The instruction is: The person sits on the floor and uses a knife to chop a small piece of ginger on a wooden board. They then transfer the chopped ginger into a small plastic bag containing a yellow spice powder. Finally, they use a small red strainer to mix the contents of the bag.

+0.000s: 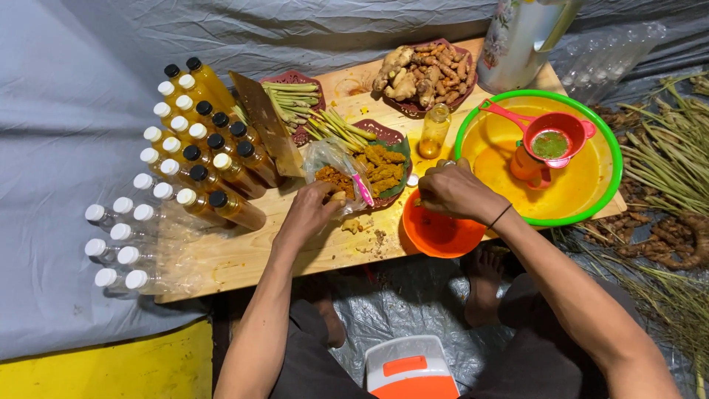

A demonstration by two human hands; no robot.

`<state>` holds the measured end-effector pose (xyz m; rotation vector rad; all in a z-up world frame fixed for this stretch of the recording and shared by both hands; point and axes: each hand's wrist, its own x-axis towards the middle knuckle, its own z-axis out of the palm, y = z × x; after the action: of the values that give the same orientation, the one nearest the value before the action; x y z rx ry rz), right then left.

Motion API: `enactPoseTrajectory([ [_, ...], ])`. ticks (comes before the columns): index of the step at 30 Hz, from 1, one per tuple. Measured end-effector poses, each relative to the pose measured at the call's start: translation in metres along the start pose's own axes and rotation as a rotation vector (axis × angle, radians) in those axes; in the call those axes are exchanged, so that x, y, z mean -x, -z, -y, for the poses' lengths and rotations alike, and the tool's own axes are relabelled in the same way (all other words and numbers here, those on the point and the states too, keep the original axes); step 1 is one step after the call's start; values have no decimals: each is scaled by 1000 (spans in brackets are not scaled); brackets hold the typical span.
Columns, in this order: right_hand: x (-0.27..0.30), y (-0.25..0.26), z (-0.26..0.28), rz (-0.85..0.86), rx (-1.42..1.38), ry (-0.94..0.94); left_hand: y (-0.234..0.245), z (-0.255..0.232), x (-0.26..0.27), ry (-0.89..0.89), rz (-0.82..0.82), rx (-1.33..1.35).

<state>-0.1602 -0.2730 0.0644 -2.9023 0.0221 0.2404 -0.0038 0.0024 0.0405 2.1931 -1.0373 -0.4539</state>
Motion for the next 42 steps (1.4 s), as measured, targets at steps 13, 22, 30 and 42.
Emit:
enactPoseTrajectory([
  [13,-1,-18,-15,33,-33,-38,1,7,4,-49,-10,21],
  [22,-3,-23,-1,57,1,-8,2,9,5,-43,-8,24],
  [30,-1,-21,-7,-18,-66,36,4,9,5,-34,-49,70],
  [42,-4,-24,37,-324,-434,215,-11,0,-1,72,36,812],
])
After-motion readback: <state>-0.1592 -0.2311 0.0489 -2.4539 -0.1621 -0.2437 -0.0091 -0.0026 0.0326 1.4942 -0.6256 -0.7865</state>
